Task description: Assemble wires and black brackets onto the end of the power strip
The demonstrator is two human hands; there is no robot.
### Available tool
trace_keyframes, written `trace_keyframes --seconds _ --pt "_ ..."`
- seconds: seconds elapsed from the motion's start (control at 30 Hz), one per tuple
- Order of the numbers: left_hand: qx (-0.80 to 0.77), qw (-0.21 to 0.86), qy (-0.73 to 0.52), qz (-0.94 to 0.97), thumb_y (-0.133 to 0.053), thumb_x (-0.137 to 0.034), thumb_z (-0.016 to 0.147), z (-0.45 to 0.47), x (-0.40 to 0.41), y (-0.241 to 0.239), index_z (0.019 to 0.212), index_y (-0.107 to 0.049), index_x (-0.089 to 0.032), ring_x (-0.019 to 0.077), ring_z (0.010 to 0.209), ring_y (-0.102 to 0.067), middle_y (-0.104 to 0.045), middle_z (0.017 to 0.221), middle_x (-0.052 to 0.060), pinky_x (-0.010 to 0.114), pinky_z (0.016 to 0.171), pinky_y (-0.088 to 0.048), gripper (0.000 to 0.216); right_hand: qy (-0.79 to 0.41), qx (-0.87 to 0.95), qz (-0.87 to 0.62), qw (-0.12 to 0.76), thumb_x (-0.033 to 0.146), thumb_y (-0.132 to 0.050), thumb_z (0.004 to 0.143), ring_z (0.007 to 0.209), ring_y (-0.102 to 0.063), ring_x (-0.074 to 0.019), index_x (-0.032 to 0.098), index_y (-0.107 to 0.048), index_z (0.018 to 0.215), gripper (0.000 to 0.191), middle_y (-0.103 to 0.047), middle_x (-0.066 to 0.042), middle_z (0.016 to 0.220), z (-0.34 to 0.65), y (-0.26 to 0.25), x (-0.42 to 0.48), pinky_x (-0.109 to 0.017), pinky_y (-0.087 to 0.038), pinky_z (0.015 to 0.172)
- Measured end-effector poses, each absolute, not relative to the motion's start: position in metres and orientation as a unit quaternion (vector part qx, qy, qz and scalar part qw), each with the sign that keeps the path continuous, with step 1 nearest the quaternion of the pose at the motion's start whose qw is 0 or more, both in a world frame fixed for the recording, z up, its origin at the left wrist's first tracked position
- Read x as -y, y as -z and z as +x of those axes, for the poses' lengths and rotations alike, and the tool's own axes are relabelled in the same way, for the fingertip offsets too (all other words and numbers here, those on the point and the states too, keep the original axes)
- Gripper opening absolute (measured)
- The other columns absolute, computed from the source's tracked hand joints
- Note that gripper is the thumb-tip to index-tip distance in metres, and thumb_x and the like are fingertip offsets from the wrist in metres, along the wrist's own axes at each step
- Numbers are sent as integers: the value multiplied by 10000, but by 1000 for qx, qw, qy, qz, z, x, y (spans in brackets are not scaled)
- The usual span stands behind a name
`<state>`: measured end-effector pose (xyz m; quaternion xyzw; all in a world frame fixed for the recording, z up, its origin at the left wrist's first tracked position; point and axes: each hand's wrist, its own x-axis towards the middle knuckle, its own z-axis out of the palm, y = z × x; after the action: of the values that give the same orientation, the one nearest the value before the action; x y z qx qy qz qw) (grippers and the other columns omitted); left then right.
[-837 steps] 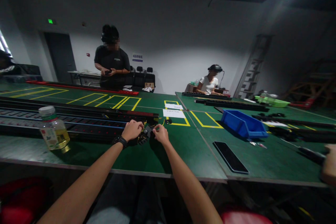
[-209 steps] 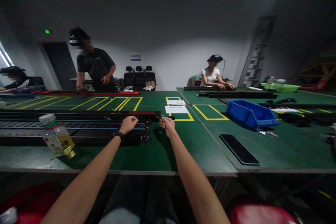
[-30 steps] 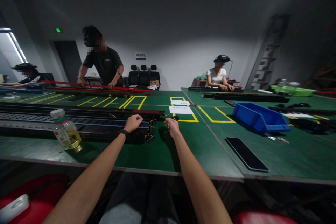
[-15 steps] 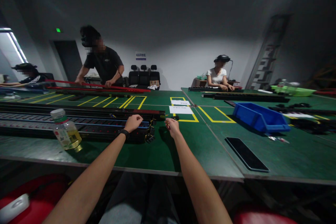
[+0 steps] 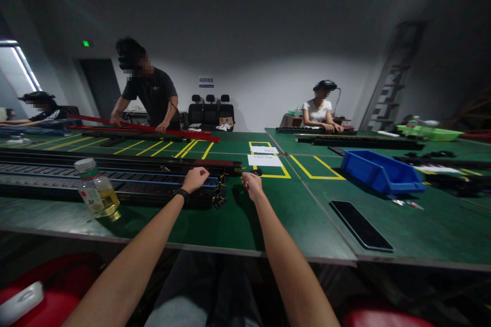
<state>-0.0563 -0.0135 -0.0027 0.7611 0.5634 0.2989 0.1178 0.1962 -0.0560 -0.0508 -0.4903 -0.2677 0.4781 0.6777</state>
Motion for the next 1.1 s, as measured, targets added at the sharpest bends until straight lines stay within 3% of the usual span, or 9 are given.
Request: trace_keyframes --seconds 1.1 --pt "-556 109 -299 768 -613 -271 907 -57 10 6 913 -818 -201 232 959 -745 -820 985 90 274 857 -520 217 -473 272 -483 685 110 -728 828 465 -551 -79 165 -669 722 133 -666 -2 586 197 57 51 -143 -385 382"
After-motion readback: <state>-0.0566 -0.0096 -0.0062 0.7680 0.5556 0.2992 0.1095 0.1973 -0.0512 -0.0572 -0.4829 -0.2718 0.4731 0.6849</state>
